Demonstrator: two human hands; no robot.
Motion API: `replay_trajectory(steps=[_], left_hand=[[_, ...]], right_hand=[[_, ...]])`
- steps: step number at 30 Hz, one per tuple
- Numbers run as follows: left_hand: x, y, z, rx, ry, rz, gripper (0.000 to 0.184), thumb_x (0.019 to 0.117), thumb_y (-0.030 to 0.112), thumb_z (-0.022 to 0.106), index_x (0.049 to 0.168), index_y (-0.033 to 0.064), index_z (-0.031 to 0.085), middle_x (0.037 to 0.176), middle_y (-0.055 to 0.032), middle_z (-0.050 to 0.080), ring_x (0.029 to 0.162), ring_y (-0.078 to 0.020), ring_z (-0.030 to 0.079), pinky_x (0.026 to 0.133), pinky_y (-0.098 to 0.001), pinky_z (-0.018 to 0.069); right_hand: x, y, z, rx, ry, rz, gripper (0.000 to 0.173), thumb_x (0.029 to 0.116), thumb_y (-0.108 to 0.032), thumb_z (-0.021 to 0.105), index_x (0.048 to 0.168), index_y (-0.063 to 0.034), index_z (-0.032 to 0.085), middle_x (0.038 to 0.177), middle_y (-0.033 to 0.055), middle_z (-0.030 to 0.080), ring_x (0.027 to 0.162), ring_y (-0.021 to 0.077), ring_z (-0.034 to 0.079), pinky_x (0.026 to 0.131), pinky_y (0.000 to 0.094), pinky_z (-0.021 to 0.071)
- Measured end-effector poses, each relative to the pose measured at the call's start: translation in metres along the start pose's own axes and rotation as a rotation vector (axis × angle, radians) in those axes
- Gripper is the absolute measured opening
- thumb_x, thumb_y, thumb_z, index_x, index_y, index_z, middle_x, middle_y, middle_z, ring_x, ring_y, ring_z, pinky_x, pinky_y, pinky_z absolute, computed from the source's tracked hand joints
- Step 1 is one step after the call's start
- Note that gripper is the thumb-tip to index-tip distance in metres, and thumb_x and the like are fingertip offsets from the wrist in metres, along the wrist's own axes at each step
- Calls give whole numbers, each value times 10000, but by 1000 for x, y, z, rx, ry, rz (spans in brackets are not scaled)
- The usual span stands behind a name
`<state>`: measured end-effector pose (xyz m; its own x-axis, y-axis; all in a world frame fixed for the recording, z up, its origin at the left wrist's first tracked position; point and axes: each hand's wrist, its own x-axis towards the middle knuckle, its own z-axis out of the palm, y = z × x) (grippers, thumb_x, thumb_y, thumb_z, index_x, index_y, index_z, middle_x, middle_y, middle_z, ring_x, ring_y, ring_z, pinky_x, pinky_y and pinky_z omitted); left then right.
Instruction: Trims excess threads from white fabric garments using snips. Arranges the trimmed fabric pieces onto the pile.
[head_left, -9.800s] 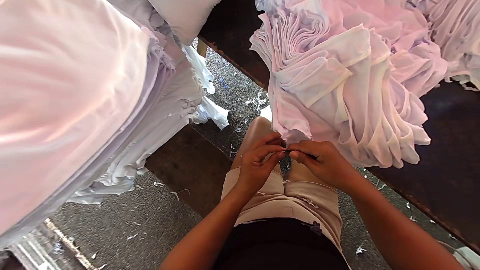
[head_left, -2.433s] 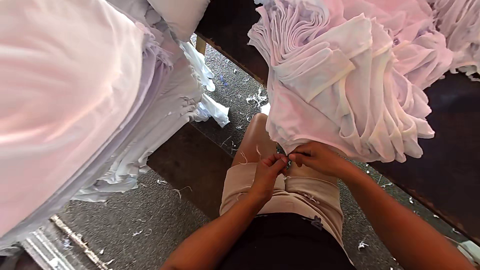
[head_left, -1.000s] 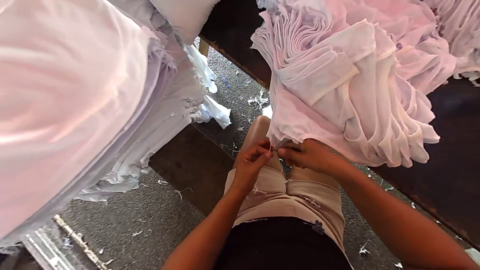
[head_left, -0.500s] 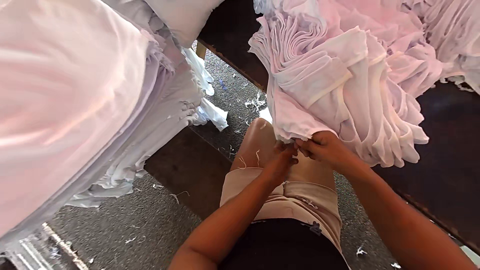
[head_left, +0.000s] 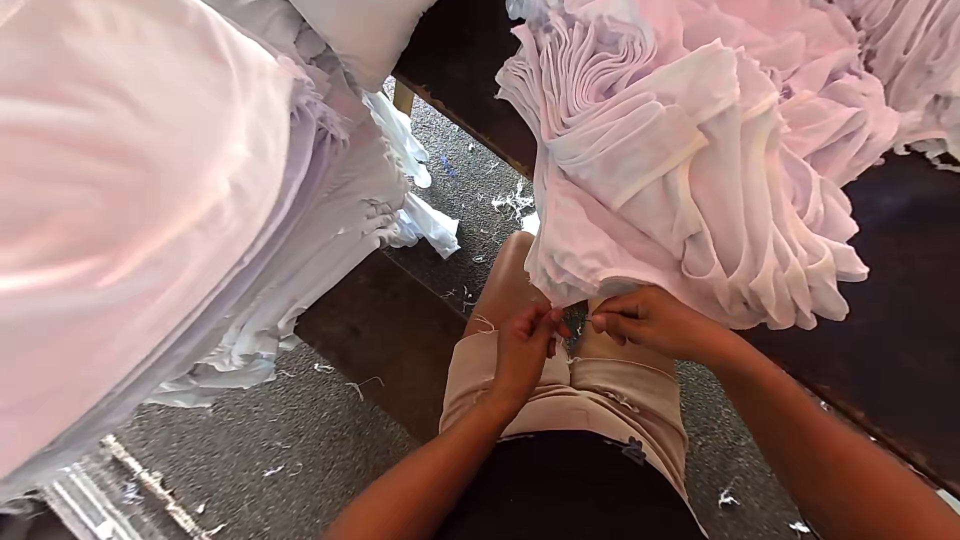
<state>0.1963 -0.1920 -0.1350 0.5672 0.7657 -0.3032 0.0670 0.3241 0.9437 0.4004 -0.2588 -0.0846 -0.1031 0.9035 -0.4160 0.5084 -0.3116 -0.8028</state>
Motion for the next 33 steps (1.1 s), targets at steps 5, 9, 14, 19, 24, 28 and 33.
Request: replay_trajectory(steps=[5, 9, 14, 19, 24, 28, 33], left_hand=[[-5, -13, -7, 28, 54, 203, 133, 960, 37, 600, 939, -27, 715, 929, 6, 672, 772, 21, 615, 696, -150, 530], [-6, -8, -6, 13, 26, 202, 130, 925, 39, 603, 866, -41, 687, 1094, -72, 627, 920, -5, 631, 794, -162, 548], [-8, -7, -2, -38, 17, 161, 132, 901, 8, 560, 797, -5, 639, 1044, -39, 654, 895, -5, 635, 810, -189, 546], [-6, -10, 1, -82, 20, 169, 147, 887, -3, 564, 756, 38, 617, 968, 11, 656, 877, 23, 622, 786, -167, 531], [0, -14, -2, -84, -11, 213, 135, 875, -1, 565, 758, 54, 604, 994, 13, 644, 941, 9, 615, 838, -186, 527], [7, -11, -4, -49, -68, 277, 107, 884, 38, 580, 814, -8, 647, 1210, -98, 653, 1153, -72, 613, 969, -264, 523], [22, -17, -9, -24, -101, 352, 403, 1030, 250, 444, 860, -21, 689, 1352, -136, 624, 1303, -132, 545, 1085, -324, 447]], right_hand=[[7, -7, 12, 56, -15, 41, 332, 1085, -265, 503, 1107, -3, 706, 801, -29, 607, 631, -34, 458, 605, 161, 398], [9, -16, 12, 79, -7, 52, 307, 1083, -250, 514, 1132, -21, 712, 866, -36, 648, 653, -59, 466, 615, 141, 396], [13, -15, 16, 91, -29, 9, 308, 1075, -252, 528, 1111, -9, 713, 900, -10, 650, 700, -58, 488, 662, 139, 418], [16, -14, 17, 85, -21, -17, 309, 1073, -250, 530, 1074, -5, 717, 874, -13, 644, 694, -58, 484, 658, 140, 412], [18, -12, 17, 63, 19, -18, 309, 1062, -282, 553, 1063, -28, 729, 829, -31, 622, 658, -57, 447, 636, 152, 395], [18, -14, 14, 86, 72, 38, 307, 1062, -263, 561, 1080, -9, 732, 795, -33, 612, 623, -54, 435, 604, 149, 386], [20, -16, 0, -134, 354, -80, 246, 1029, -240, 615, 1052, -35, 748, 757, 53, 660, 644, 115, 585, 647, 337, 524]])
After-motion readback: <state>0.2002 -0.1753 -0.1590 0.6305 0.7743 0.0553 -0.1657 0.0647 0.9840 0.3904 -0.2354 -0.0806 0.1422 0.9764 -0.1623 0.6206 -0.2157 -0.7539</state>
